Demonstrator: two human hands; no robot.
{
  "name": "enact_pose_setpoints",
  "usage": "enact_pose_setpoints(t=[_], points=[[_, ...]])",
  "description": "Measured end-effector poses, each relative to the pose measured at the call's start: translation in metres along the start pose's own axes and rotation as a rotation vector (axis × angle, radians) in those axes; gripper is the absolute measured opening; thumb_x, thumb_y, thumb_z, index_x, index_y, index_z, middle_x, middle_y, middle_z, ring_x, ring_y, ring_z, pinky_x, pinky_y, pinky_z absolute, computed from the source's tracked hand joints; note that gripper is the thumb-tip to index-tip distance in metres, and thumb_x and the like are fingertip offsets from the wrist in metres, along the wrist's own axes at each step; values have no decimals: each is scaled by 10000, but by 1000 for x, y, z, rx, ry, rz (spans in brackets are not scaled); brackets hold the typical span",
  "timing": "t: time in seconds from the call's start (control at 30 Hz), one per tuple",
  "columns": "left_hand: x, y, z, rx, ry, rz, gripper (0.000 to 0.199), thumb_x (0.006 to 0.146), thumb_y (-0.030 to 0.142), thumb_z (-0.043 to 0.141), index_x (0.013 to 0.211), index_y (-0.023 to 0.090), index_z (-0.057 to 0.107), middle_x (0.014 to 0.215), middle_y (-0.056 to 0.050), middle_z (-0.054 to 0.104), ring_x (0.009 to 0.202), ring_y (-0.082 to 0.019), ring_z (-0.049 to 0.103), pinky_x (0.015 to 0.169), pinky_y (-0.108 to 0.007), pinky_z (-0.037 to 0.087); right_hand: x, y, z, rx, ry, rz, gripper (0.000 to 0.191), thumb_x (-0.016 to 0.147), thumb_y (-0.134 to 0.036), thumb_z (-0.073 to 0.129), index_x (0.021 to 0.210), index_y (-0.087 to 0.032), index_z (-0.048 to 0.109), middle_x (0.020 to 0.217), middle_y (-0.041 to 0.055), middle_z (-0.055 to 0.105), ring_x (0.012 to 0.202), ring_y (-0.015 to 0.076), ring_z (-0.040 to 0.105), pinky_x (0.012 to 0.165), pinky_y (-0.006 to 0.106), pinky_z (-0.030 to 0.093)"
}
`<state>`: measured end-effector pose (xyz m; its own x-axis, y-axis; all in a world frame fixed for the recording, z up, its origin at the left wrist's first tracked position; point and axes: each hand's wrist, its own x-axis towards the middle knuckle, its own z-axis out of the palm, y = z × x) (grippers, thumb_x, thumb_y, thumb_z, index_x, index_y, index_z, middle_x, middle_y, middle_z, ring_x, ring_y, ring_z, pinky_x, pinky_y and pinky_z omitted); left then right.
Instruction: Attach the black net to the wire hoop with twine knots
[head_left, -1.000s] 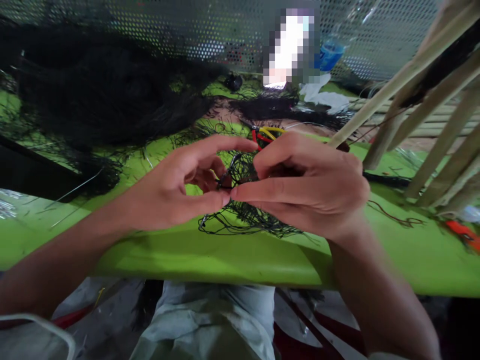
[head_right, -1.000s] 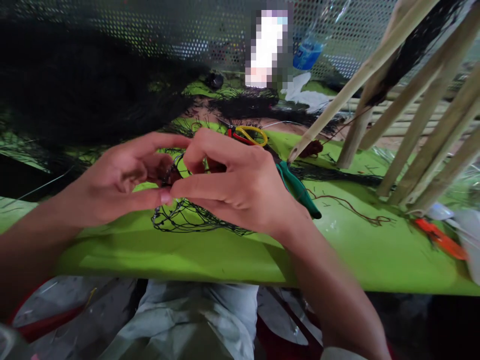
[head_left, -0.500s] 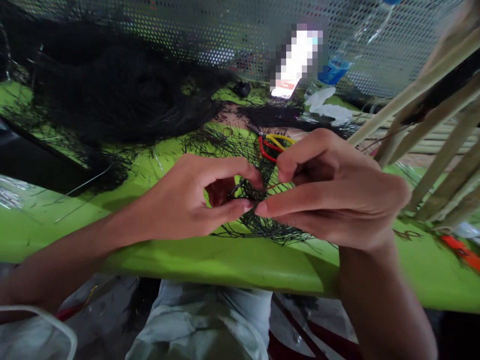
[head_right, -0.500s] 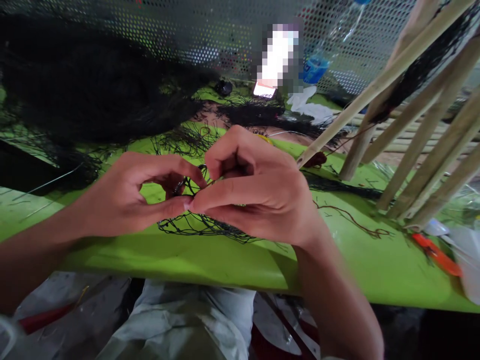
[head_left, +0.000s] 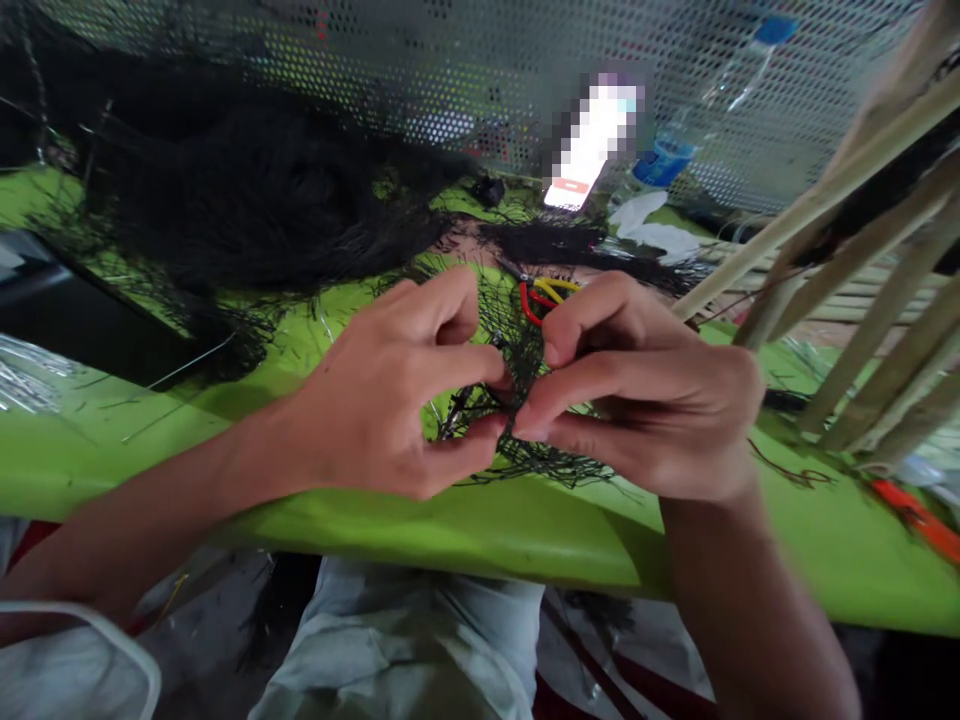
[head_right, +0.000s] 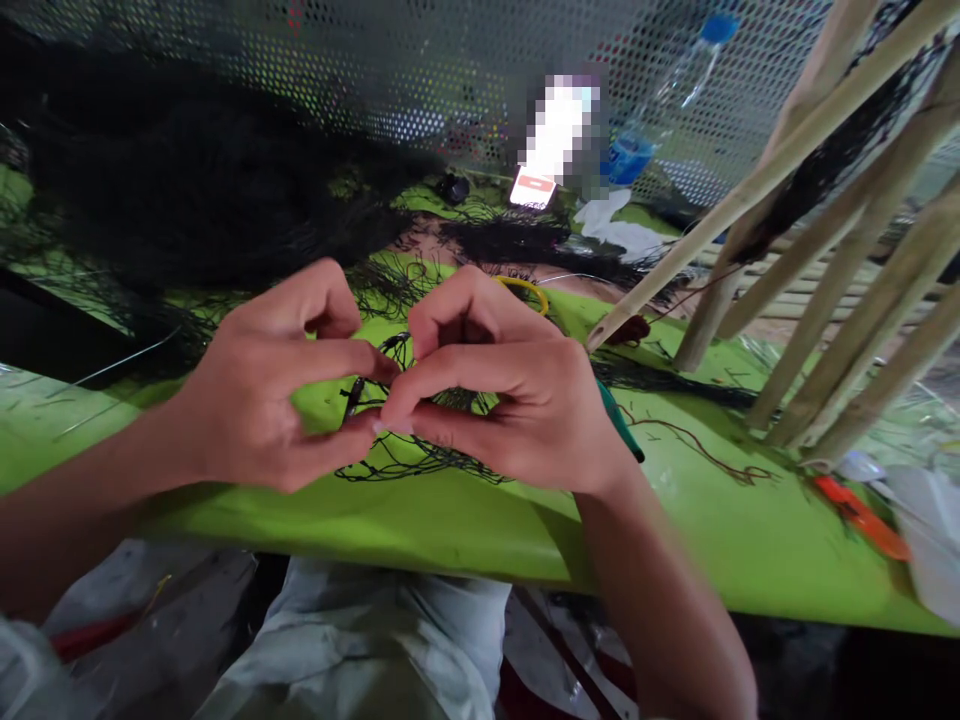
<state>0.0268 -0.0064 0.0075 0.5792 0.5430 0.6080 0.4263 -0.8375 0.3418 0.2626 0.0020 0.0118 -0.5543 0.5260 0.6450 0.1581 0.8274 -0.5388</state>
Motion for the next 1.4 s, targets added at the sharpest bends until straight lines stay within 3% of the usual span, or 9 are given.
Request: enact_pose_setpoints(t=[0.1,0.17,0.3,0.47,0.7,0.83,0.97,1.2,1.4], points=[[1,-5,-5,48,-4,83,183,944,272,595,886,201,753,1206,-135,702,1238,-349,612,1005,-528,458,0,6,1,62,5,20,114,868,-150,853,899,-254,818,955,19,606,888,141,614,804,288,539],[2,-10,-7,26,-66,117,221,996,240,529,898,237,726,1180,-74,740,1315,-329,604,1102,-549,394,0,8,2,94,18,40,110,866,-158,859,907,-253,821,949,14,622,893,140,629,822,290,549],[5,-15,-8,-1,-130,89,238,1039,237,532,891,266,716,908,-8,746,994,-239,701,1029,-496,418,0,7,5,131,12,75,123,854,-139,863,898,-245,820,948,12,657,859,130,641,784,272,561],[9,-11,-11,-125,-195,-62,220,1015,210,586,919,265,776,818,31,767,805,-171,698,941,-400,449,0,1,7,87,47,78,166,835,-107,869,898,-254,827,953,23,661,862,145,642,775,290,563],[15,-2,-19,-384,-248,-355,171,882,141,703,919,256,824,732,67,751,634,-119,639,587,-257,428,3,-13,10,-117,5,3,111,887,-97,824,905,-203,799,1006,34,663,888,122,653,810,270,563],[20,2,-18,-420,-266,-389,197,838,68,660,797,210,790,675,62,714,652,-116,648,610,-232,437,5,-18,11,-215,-12,-89,100,922,-87,782,919,-187,793,1004,37,669,880,119,661,798,273,564],[18,2,-16,-416,-228,-381,198,848,77,681,854,228,810,730,60,755,687,-122,675,640,-240,457,4,-17,11,-225,21,-114,126,909,-78,790,916,-204,797,990,38,677,838,127,665,766,283,564],[13,2,-15,-339,-236,-399,127,901,200,663,875,232,783,728,48,735,617,-117,618,594,-273,417,1,-12,17,-238,196,-15,113,883,-91,821,895,-202,806,970,30,668,771,105,611,652,275,496],[10,3,-14,-275,-228,-391,115,894,191,615,872,226,722,775,45,761,655,-128,661,625,-275,444,0,-13,21,-180,163,41,117,895,-118,811,895,-235,799,976,30,695,844,142,653,741,307,555]])
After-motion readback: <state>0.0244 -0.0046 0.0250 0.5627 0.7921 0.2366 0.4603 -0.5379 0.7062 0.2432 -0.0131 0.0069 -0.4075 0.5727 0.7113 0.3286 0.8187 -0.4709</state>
